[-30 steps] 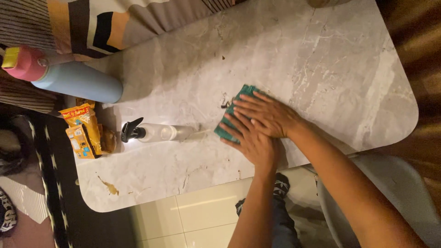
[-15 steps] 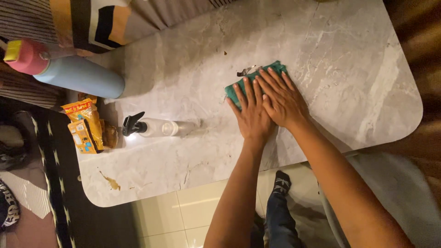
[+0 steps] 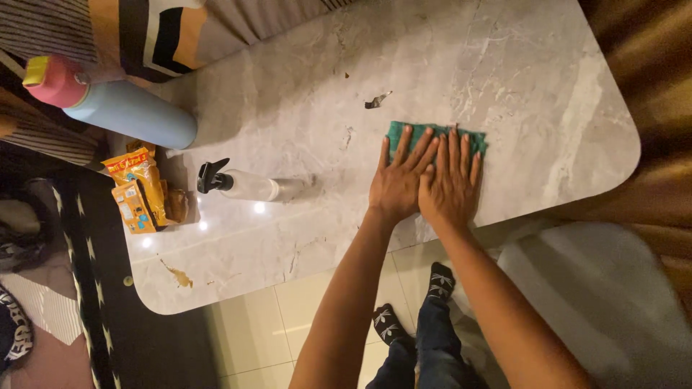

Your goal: The recorder uses a spray bottle and a cloth to wipe down a marble table surface.

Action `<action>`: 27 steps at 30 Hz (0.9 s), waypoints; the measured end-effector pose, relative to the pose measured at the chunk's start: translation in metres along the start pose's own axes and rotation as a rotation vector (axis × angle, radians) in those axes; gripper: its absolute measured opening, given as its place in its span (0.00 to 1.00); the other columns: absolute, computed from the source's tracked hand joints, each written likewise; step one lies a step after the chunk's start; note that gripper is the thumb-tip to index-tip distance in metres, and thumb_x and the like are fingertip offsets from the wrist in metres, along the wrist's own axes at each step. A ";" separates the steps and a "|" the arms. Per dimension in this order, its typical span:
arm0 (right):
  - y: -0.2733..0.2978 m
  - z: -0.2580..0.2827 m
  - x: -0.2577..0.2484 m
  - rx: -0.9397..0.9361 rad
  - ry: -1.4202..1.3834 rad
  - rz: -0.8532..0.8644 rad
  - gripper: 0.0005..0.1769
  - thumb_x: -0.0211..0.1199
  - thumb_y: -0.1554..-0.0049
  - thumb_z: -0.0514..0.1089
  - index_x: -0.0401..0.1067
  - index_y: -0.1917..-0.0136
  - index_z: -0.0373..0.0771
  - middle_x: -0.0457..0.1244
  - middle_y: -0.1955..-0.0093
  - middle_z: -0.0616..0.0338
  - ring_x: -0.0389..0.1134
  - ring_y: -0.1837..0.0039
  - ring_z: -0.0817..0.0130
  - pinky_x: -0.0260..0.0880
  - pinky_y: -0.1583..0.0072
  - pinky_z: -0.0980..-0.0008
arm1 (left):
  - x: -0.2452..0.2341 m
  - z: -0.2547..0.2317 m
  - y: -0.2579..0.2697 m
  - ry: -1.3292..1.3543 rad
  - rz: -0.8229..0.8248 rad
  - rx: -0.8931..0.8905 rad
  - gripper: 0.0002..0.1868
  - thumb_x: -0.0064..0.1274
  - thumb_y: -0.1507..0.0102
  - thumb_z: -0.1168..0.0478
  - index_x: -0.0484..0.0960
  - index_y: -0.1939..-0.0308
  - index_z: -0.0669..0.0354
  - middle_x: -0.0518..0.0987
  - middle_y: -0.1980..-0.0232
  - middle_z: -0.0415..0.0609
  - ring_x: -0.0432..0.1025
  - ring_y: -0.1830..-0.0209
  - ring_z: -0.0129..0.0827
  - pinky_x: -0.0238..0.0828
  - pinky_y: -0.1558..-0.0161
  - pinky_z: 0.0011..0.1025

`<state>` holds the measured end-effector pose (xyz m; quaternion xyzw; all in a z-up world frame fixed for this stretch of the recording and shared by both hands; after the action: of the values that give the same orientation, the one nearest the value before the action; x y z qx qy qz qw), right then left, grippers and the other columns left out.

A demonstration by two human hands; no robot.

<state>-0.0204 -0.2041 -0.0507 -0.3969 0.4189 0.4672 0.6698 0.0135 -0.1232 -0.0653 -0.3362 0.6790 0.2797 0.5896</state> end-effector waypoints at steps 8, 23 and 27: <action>0.039 -0.020 0.000 0.283 -0.021 -0.044 0.40 0.41 0.37 0.51 0.46 0.17 0.30 0.37 0.12 0.46 0.30 0.13 0.53 0.23 0.19 0.47 | -0.018 -0.033 0.005 -0.058 0.194 0.264 0.34 0.26 0.27 0.40 0.42 0.18 0.35 0.38 0.14 0.31 0.31 0.14 0.39 0.21 0.19 0.49; -0.019 -0.028 0.003 0.376 0.000 -0.050 0.43 0.40 0.38 0.51 0.43 0.16 0.27 0.36 0.12 0.45 0.30 0.12 0.52 0.22 0.19 0.45 | -0.016 -0.018 -0.061 -0.075 0.173 0.365 0.36 0.26 0.28 0.38 0.40 0.17 0.34 0.38 0.14 0.33 0.31 0.14 0.36 0.19 0.19 0.48; -0.044 -0.029 0.014 0.300 0.060 -0.044 0.43 0.41 0.38 0.53 0.44 0.17 0.28 0.37 0.13 0.43 0.31 0.13 0.51 0.22 0.20 0.45 | -0.030 -0.008 -0.075 -0.054 0.299 0.258 0.39 0.27 0.32 0.34 0.40 0.19 0.34 0.38 0.15 0.33 0.30 0.15 0.36 0.18 0.20 0.47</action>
<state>0.0192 -0.2383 -0.0672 -0.3155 0.4950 0.3726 0.7187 0.0695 -0.1720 -0.0332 -0.1458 0.7355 0.2838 0.5977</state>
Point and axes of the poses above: each hand's wrist, its own y-axis away from the middle knuckle, its own x-axis out of the palm, z = x × y, the point moved 8 cm from there along -y, towards the middle knuckle
